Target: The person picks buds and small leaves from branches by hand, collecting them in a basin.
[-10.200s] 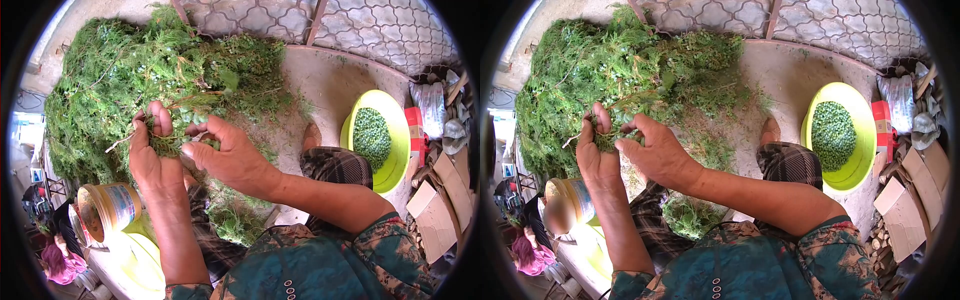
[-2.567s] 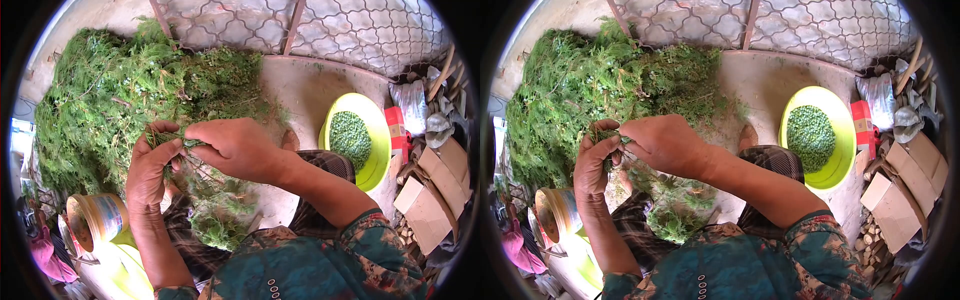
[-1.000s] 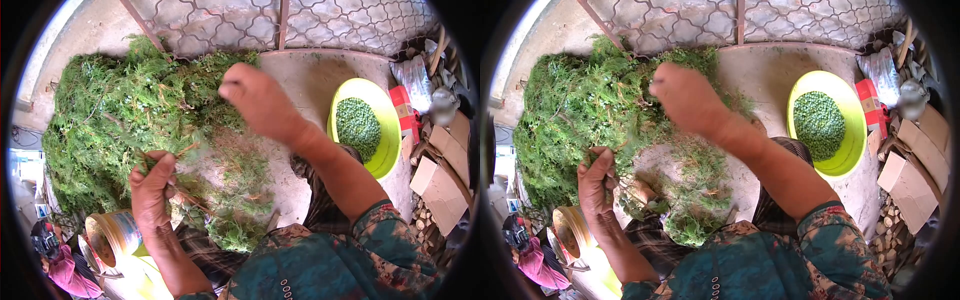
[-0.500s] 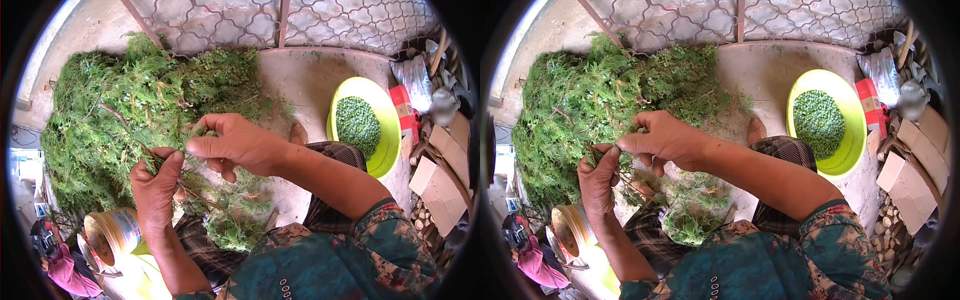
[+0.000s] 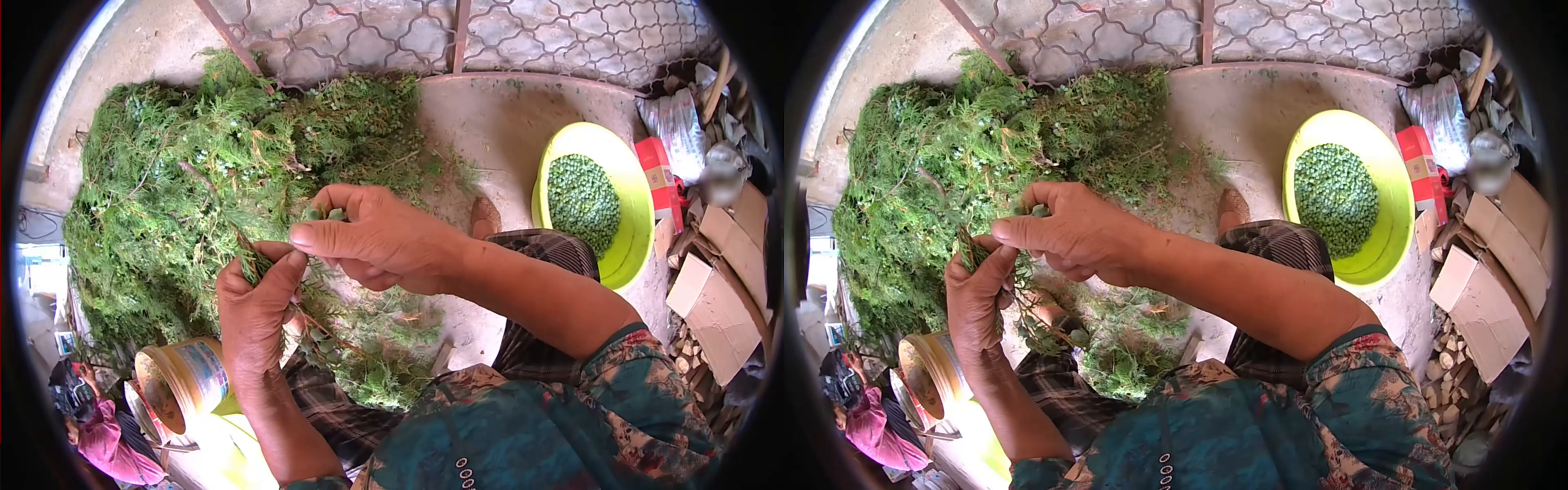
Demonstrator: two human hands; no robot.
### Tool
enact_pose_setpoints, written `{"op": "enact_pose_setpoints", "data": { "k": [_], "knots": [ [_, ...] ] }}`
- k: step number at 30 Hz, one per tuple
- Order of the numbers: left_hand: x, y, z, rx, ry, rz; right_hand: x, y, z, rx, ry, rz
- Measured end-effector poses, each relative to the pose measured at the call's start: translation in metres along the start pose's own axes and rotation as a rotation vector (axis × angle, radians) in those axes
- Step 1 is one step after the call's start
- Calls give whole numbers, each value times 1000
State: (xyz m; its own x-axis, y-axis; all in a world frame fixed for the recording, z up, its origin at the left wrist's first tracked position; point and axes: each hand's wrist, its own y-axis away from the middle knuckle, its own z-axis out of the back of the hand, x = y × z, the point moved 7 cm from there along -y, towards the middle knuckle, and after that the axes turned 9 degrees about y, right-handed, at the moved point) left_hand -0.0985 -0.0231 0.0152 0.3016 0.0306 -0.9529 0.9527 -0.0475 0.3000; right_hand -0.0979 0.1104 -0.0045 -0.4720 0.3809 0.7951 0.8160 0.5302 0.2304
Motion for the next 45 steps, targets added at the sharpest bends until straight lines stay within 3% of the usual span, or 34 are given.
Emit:
{"op": "enact_pose_setpoints", "data": {
  "k": [2, 3, 5, 7, 9, 11, 17, 18, 20, 21, 23, 24, 25, 28, 29, 31, 33, 36, 37, 39, 40, 41, 42, 43, 44, 45],
  "knots": [
    [-7, 5, -8, 18, -27, 71, 6, 3, 0, -135, 418, -82],
    [-4, 0, -6, 53, -117, 46, 3, 3, -2, -82, 290, -65],
    [8, -11, 3, 102, -310, -84, -2, -3, 2, -178, 354, 21],
    [-8, -7, -7, 181, -148, -200, -2, 1, 8, -230, 238, 2],
    [2, -8, -11, 213, 59, -125, 2, 4, 11, -332, 220, 40],
    [1, -6, -16, 236, 198, -62, 5, 4, 14, -301, 211, 33],
    [-5, -7, 9, 298, 66, -126, 16, -1, 23, -183, 342, 28],
    [-6, -7, 20, 296, 62, -130, 42, 10, 50, -554, 178, 168],
    [-3, -11, 63, 79, 61, -87, 57, 28, 100, -924, 1, 305],
    [-6, -9, 73, 10, 152, -63, 69, 18, 116, -553, 53, 403],
    [7, -16, 87, -192, 317, 16, 74, 12, 86, -11, -87, 310],
    [4, -24, 84, -72, 463, -72, 62, 7, 61, -166, -120, 228],
    [-2, -14, 79, -193, 597, 15, 50, 5, 46, -214, -151, 137],
    [3, -19, 87, -218, 611, 34, 35, 7, 25, -142, -225, -8],
    [4, -19, 85, -206, 610, 46, 41, 14, 33, -164, -218, -2],
    [5, -20, 82, -218, 586, 56, 78, 34, 46, -82, -77, 270],
    [7, -22, 80, -224, 593, 51, 127, 83, 79, -261, 122, 593],
    [9, -22, 76, -224, 571, 50, 157, 190, 163, -1114, 579, 880],
    [9, -22, 74, -215, 553, 41, 143, 229, 225, -1375, 853, 748],
    [9, -23, 69, -195, 550, 33, 91, 277, 368, -1229, 1776, 191],
    [10, -24, 68, -208, 551, 36, 54, 275, 351, -1119, 2058, -375],
    [12, -25, 66, -223, 550, 41, 56, 269, 323, -1216, 1795, -382],
    [15, -26, 64, -218, 553, 51, 67, 250, 290, -1184, 1789, -15],
    [18, -27, 60, -195, 550, 69, 77, 223, 248, -1149, 1477, 85],
    [18, -30, 54, -164, 549, 80, 87, 185, 181, -989, 1140, 170],
    [17, -31, 48, -156, 546, 82, 87, 158, 144, -854, 1004, 300]
  ]
}}
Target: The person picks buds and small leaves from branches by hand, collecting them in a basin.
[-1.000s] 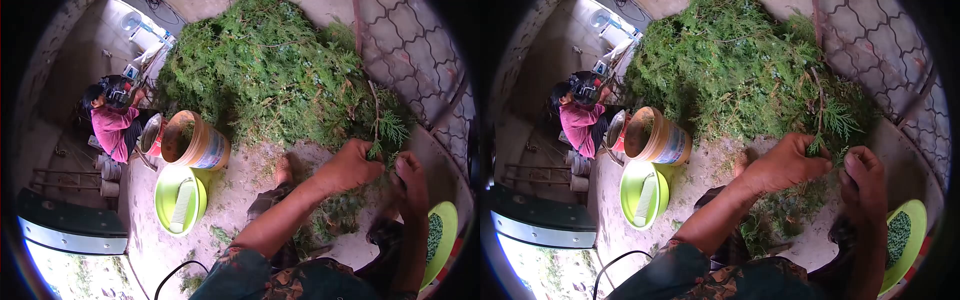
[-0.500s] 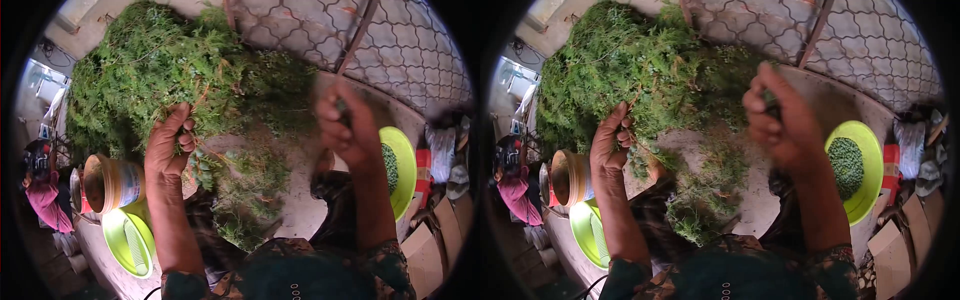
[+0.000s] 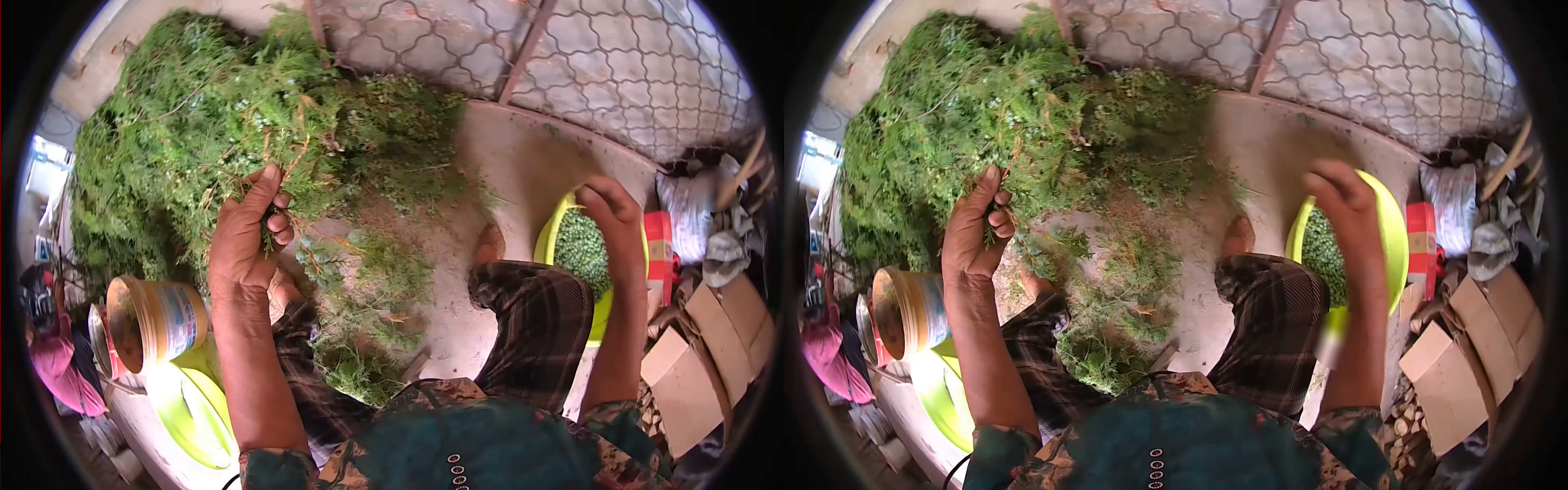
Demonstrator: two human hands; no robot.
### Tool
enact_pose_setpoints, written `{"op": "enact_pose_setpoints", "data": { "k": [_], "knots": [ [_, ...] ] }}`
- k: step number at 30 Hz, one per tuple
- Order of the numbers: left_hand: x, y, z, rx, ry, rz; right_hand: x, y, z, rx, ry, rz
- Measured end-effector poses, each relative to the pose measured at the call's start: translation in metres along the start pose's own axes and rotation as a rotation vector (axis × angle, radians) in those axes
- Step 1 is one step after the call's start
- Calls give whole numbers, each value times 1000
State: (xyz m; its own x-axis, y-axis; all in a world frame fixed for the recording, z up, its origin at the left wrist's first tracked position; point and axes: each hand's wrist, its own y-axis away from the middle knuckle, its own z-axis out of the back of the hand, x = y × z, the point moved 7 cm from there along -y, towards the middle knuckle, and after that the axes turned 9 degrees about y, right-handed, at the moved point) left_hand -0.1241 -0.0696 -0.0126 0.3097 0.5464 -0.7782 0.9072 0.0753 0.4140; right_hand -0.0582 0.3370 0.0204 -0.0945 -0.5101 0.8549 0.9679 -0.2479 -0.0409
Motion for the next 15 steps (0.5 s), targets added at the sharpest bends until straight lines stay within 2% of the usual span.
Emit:
{"op": "enact_pose_setpoints", "data": {
  "k": [1, 2, 3, 4, 6, 7, 9, 10, 11, 13, 15],
  "knots": [
    [2, -1, -5, 15, 1, 8, 38, 4, -32, 136, -151, 4],
    [4, -1, -8, 19, -13, 6, 71, 9, -63, 216, -196, 118],
    [6, -1, -10, 19, -26, 6, 105, 11, -87, 265, 31, 395],
    [7, 1, -15, 28, -30, 11, 126, 16, -111, 391, 32, 456],
    [7, 5, -21, 27, -57, -1, 139, 23, -149, 494, 153, 495],
    [6, 6, -22, 21, -91, -15, 137, 21, -157, 497, 158, 495],
    [4, 6, -20, 31, -88, -26, 128, 20, -180, 674, 102, 544],
    [2, 6, -19, 41, -89, -40, 126, 17, -178, 585, -22, 489],
    [1, 6, -16, 40, -89, -38, 125, 17, -180, 587, -23, 487],
    [-6, 7, -13, 62, 2, -98, 122, 11, -173, 436, -111, 432],
    [-10, 6, -12, 29, 3, -123, 119, 12, -183, 413, -197, 426]
  ]
}}
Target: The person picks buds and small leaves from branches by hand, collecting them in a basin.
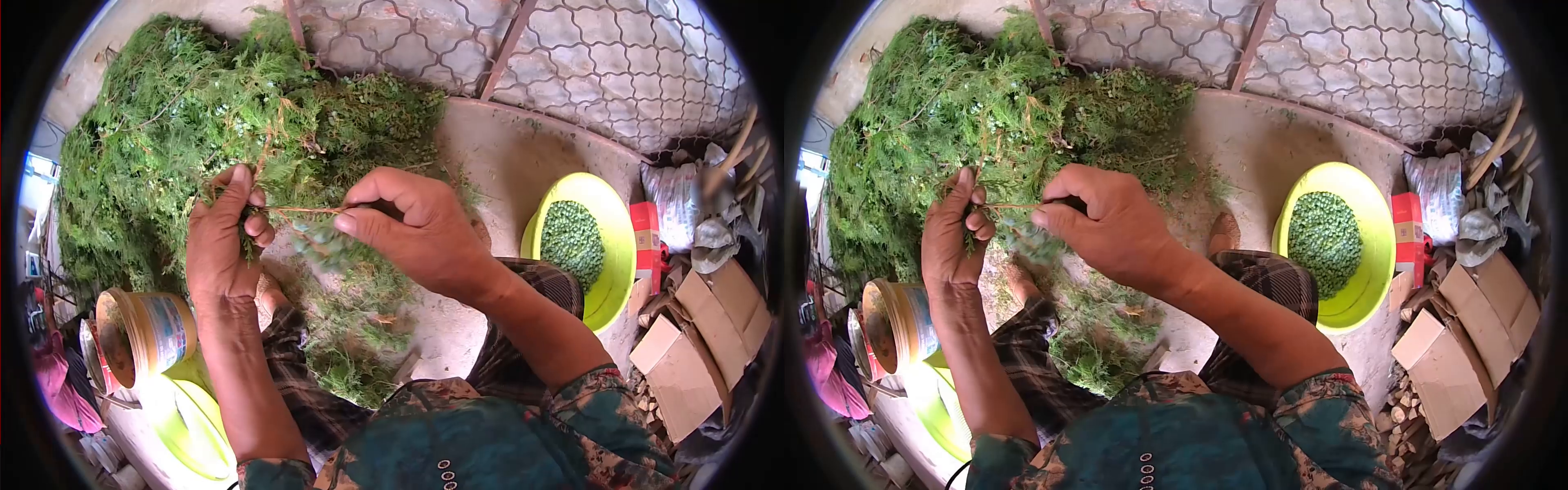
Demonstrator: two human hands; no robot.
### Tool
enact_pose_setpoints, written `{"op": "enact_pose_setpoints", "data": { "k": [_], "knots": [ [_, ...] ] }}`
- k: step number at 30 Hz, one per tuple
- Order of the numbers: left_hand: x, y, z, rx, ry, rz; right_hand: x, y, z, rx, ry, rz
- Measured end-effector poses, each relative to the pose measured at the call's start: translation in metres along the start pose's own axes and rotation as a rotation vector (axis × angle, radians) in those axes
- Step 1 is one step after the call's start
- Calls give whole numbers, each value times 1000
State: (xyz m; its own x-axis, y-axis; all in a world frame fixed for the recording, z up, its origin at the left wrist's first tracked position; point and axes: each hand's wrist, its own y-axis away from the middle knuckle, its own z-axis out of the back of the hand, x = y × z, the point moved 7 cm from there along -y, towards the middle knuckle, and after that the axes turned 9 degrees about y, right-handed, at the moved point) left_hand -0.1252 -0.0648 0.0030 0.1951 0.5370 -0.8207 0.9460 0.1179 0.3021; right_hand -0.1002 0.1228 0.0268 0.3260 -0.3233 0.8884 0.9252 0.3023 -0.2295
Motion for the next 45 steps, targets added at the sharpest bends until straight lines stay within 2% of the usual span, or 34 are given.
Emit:
{"op": "enact_pose_setpoints", "data": {
  "k": [2, 3, 4, 5, 6, 7, 8, 10, 13, 16, 20, 22, 24, 26, 27, 28, 30, 31, 32, 34, 35, 37, 38, 40, 41, 44, 45],
  "knots": [
    [-6, -4, 7, -28, 59, -51, 0, -1, 3, -34, -77, 18],
    [-15, -7, 22, -149, 16, -129, -12, -2, 19, -100, -221, -163],
    [-29, -13, 41, -190, 32, -199, -26, 1, 32, -163, -365, -346],
    [-38, -17, 55, -186, 100, -223, -35, 0, 46, -157, -365, -344],
    [-45, -17, 63, -180, 168, -249, -49, -1, 64, -226, -509, -339],
    [-45, -8, 52, -222, 113, -262, -57, -2, 73, -298, -653, -331],
    [-39, -5, 45, -220, 110, -239, -54, -2, 68, -298, -652, -325],
    [-20, -8, 35, -202, 202, -136, -49, 2, 29, -92, -642, -465],
    [-7, -6, 22, -182, 245, -90, -37, 10, -19, 166, -648, -454],
    [5, -3, 12, -158, 252, -42, -23, 2, -35, 154, -739, -336],
    [25, -3, 1, -23, 365, 82, -33, 0, -45, 250, -564, -425],
    [23, 3, -7, -73, 251, 133, -37, -4, -42, 207, -528, -461],
    [18, 5, 0, -38, 165, 143, -37, -7, -33, 173, -519, -439],
    [11, 6, 1, 88, -155, 199, -35, -11, -22, 143, -503, -412],
    [3, 5, 9, 65, -306, 179, -36, -12, -16, 128, -478, -433],
    [-1, 0, 19, 66, -309, 177, -38, -12, -12, 111, -457, -455],
    [-33, -8, 38, -178, -1179, -183, -39, -13, -6, 106, -392, -398],
    [-40, -1, 38, -275, -1399, -356, -37, -15, -4, 107, -321, -342],
    [-35, 4, 26, -273, -1401, -358, -37, -16, -4, 104, -323, -341],
    [-22, 25, -31, 263, -891, -654, -35, -16, -11, 136, -332, -315],
    [-18, 26, -33, 254, -891, -648, -34, -16, -11, 145, -334, -319],
    [2, 26, -50, 519, -924, -573, -34, -12, -18, 284, -516, -395],
    [3, 28, -51, 521, -922, -572, -31, -11, -16, 282, -515, -397],
    [17, 23, -45, 484, -705, -259, -27, -10, -12, 292, -541, -426],
    [18, 22, -47, 511, -727, -349, -31, -11, -12, 288, -540, -422],
    [23, 22, -44, 608, -881, -455, -31, -11, -16, 348, -731, -385],
    [24, 23, -47, 612, -881, -455, -24, -9, -13, 383, -755, -435]
  ]
}}
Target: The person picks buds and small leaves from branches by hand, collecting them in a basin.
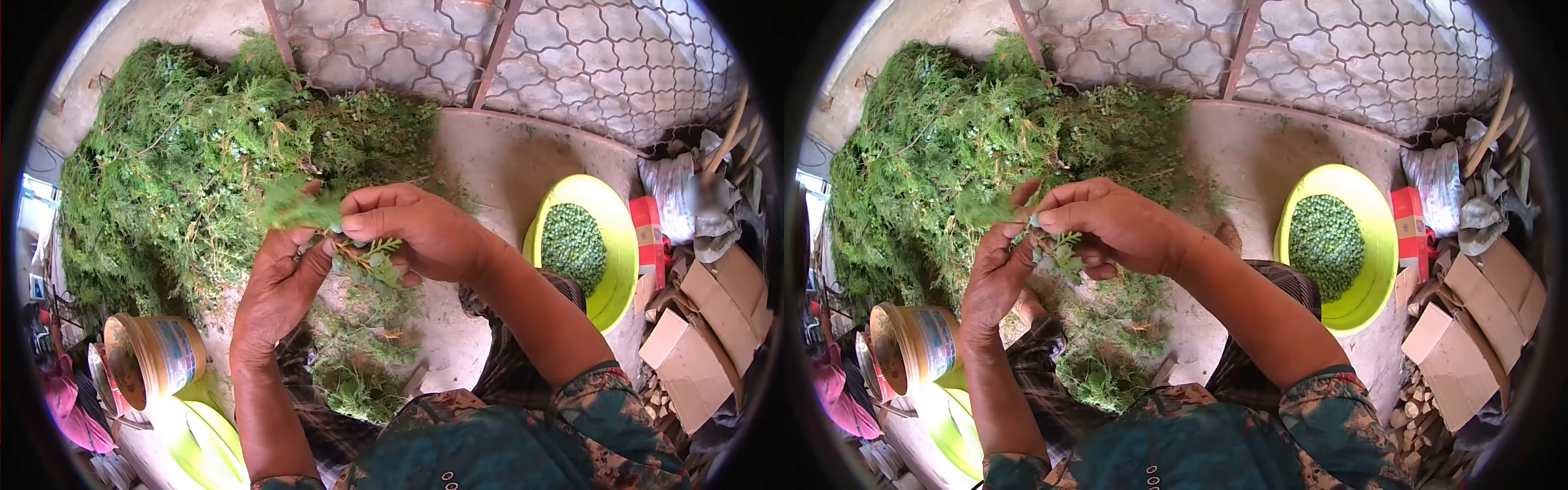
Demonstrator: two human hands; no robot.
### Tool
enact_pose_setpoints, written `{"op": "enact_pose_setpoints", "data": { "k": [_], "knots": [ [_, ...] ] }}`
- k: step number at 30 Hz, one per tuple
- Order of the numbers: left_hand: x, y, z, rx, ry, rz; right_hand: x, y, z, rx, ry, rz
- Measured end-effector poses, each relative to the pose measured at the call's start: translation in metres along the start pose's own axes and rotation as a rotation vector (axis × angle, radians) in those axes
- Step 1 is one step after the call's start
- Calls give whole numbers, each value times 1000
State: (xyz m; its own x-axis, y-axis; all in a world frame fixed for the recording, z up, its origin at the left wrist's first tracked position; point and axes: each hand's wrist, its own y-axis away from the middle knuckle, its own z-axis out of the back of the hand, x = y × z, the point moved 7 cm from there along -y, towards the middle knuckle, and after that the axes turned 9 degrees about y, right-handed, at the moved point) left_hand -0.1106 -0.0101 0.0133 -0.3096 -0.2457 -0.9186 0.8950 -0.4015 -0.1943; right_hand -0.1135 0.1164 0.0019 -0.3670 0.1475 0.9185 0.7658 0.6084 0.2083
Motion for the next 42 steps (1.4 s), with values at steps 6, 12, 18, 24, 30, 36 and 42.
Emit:
{"op": "enact_pose_setpoints", "data": {
  "k": [6, 12, 18, 24, 30, 36, 42],
  "knots": [
    [-5, -1, -4, -90, 381, 113, 6, 2, 10, -76, 37, 123],
    [-10, 1, -6, -103, 278, 174, 5, 3, 13, -210, 131, 74],
    [-6, 6, -14, -73, 197, 300, 26, 9, 38, -661, 800, 441],
    [-7, 5, -4, -186, 271, 289, -30, -10, 22, -252, -250, 25],
    [-4, 6, -1, -189, 279, 273, -21, -3, 4, -86, -479, 16],
    [-7, 8, -4, -137, 223, 314, 4, -1, 35, -498, 294, 302],
    [-10, 12, -4, -134, 207, 350, 18, 9, 66, -751, 537, 413]
  ]
}}
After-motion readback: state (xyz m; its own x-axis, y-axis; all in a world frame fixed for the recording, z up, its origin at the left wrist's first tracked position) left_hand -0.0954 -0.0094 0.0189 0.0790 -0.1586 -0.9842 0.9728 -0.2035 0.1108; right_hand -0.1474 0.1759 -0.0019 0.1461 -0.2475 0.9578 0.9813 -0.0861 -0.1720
